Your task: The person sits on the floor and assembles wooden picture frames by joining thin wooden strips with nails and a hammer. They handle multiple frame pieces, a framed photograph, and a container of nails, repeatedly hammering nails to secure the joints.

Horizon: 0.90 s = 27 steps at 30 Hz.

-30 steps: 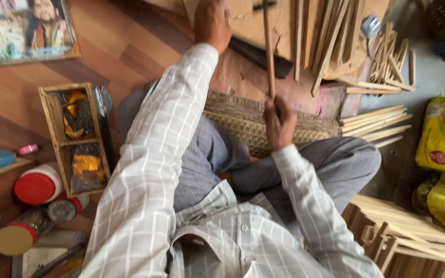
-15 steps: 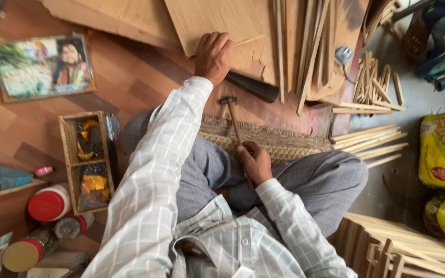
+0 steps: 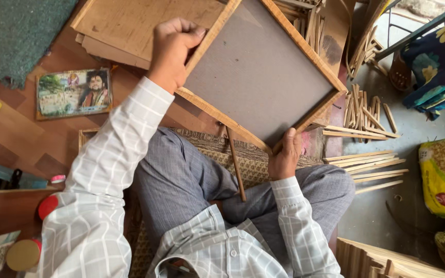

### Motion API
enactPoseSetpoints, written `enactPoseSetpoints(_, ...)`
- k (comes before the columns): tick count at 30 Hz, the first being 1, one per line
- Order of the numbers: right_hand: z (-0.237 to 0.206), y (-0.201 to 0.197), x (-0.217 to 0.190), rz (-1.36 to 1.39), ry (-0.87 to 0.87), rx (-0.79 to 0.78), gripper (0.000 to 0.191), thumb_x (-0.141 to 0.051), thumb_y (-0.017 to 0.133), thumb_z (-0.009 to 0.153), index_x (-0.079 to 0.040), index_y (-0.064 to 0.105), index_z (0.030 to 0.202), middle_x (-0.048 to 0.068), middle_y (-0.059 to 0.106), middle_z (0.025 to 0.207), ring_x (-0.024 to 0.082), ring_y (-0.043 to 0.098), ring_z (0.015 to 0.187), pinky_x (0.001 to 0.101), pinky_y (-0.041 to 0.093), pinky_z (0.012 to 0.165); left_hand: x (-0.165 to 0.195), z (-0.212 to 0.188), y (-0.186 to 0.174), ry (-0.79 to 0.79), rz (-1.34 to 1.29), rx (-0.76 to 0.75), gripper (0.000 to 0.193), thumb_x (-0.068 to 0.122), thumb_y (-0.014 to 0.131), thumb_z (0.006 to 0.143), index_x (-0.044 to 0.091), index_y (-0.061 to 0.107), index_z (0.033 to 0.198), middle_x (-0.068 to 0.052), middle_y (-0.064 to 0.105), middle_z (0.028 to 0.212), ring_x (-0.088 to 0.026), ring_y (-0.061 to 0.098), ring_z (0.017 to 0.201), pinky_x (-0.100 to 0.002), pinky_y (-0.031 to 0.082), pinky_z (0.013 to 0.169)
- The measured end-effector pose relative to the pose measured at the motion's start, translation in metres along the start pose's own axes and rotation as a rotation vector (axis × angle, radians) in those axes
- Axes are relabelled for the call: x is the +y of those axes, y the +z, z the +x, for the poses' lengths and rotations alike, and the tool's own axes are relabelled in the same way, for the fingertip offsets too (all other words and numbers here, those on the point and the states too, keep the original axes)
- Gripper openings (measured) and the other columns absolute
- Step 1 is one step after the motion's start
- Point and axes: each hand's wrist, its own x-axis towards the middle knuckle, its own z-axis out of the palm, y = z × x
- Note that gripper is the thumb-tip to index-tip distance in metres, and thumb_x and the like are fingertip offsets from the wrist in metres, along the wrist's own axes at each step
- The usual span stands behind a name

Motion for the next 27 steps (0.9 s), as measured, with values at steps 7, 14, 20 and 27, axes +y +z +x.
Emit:
enactPoseSetpoints(7,-0.023,-0.031,-0.011,-0.006,-0.011,0.108,0.037,-0.041,0.053,0.109,-0.017,0.048,0.082,-0.007,0.034,0.062,0.005,0.026,0.05,0.0254,0.021,0.042,-0.039,-0.026,-0.002,0.046,0.21,-0.211,0.023,0.001,0.077,0.092,-0.008,0.071,0.113,-0.012,0.076,0.1,-0.012,0.072,0.085,-0.025,0.059,0.077)
enactPoseSetpoints(14,-0.015,-0.038,-0.027,0.206,0.068,0.122,0.028,-0.034,0.052,0.107,-0.009,0.063,0.098,-0.002,0.062,0.086,0.01,0.059,0.079,0.0289,0.053,0.074,-0.058,-0.064,-0.043,-0.15,0.032,-0.384,0.058,-0.001,0.075,0.087,0.003,0.054,0.141,-0.01,0.073,0.106,-0.012,0.07,0.087,-0.025,0.061,0.077)
enactPoseSetpoints(20,-0.015,-0.032,-0.011,0.238,0.194,-0.005,0.026,-0.027,0.055,0.111,-0.005,0.066,0.118,0.002,0.071,0.105,0.013,0.068,0.093,0.031,0.056,0.083,-0.089,-0.137,-0.099,-0.422,-0.072,-0.196,0.027,0.01,0.068,0.098,-0.006,0.063,0.119,-0.007,0.068,0.098,-0.015,0.071,0.082,-0.033,0.065,0.069)
enactPoseSetpoints(27,-0.015,-0.009,-0.004,0.066,0.398,-0.201,0.025,-0.023,0.055,0.109,-0.003,0.061,0.123,0.008,0.07,0.104,0.02,0.071,0.088,0.0397,0.06,0.078,-0.079,-0.151,-0.174,-0.259,-0.339,0.05,0.023,0.01,0.067,0.1,-0.005,0.063,0.117,-0.011,0.069,0.098,-0.025,0.073,0.085,-0.039,0.067,0.073)
